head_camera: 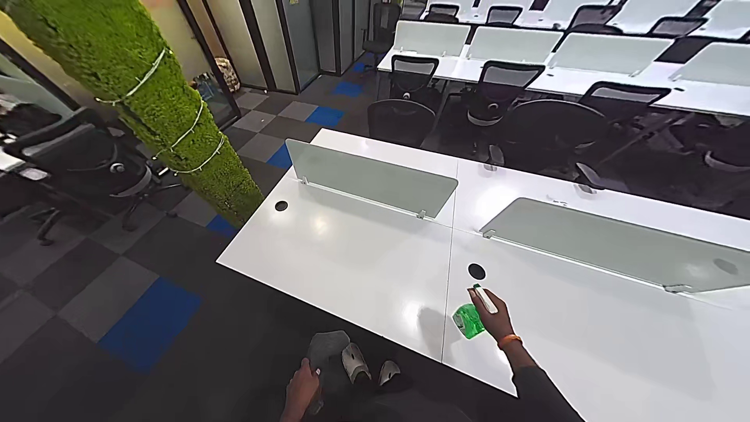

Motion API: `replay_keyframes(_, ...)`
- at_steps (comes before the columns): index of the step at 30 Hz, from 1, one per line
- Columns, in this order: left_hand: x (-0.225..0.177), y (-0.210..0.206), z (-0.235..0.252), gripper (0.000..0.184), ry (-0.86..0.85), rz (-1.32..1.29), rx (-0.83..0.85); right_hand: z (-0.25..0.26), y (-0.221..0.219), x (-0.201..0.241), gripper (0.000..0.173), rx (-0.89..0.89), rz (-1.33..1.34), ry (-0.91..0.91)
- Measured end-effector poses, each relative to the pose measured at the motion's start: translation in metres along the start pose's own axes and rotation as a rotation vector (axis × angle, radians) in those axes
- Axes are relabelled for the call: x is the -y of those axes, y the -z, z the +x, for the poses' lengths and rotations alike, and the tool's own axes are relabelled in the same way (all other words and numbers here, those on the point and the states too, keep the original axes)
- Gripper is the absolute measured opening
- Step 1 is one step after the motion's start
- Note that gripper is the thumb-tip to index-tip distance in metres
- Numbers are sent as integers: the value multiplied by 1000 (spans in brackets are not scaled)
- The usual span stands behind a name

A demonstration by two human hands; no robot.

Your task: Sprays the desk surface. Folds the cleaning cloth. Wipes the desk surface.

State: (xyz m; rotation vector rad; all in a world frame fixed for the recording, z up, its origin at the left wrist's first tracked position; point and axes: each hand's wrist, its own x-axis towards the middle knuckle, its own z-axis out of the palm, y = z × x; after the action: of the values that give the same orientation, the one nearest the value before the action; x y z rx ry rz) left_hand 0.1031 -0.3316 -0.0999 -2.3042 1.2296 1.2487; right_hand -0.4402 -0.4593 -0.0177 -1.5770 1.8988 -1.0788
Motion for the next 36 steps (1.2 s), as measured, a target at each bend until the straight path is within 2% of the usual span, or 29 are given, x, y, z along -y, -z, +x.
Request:
replay_keyframes(6, -25, 6, -37, 58, 18, -132, -119, -33, 51, -62, 44, -269, -7, -314)
replay_keyframes(12, -35, 7, -63, 51, -66, -351, -186, -50, 103, -103, 53, -422, -161, -447)
replay_keyframes(17, -56, 9, -80, 45, -196, -483, -198, -63, 130, -125, 54, -497, -135, -471)
replay_keyframes(21, -79, 7, -81, 43, -275, -502, -125, -74, 130, -144, 55, -488, -108, -486)
replay_keyframes(26, -114, 0, -80, 40, -356, -550, -35, -79, 135, -147, 55, -557, -45, -486)
replay_keyframes(28, -125, -4, -84, 40, -369, -567, 20, -83, 134, -154, 62, -535, 7, -513)
replay_keyframes(31, -140, -5, -91, 38, -403, -607, 74, -94, 126, -161, 90, -504, 55, -534)
replay_keyframes(33, -147, -3, -93, 37, -435, -630, 86, -111, 112, -157, 106, -565, 60, -513)
replay_keyframes(34, -152, -3, -93, 37, -454, -648, 91, -122, 102, -152, 109, -607, 59, -513)
replay_keyframes(36, -160, -4, -93, 38, -490, -684, 107, -149, 77, -139, 99, -618, 35, -561)
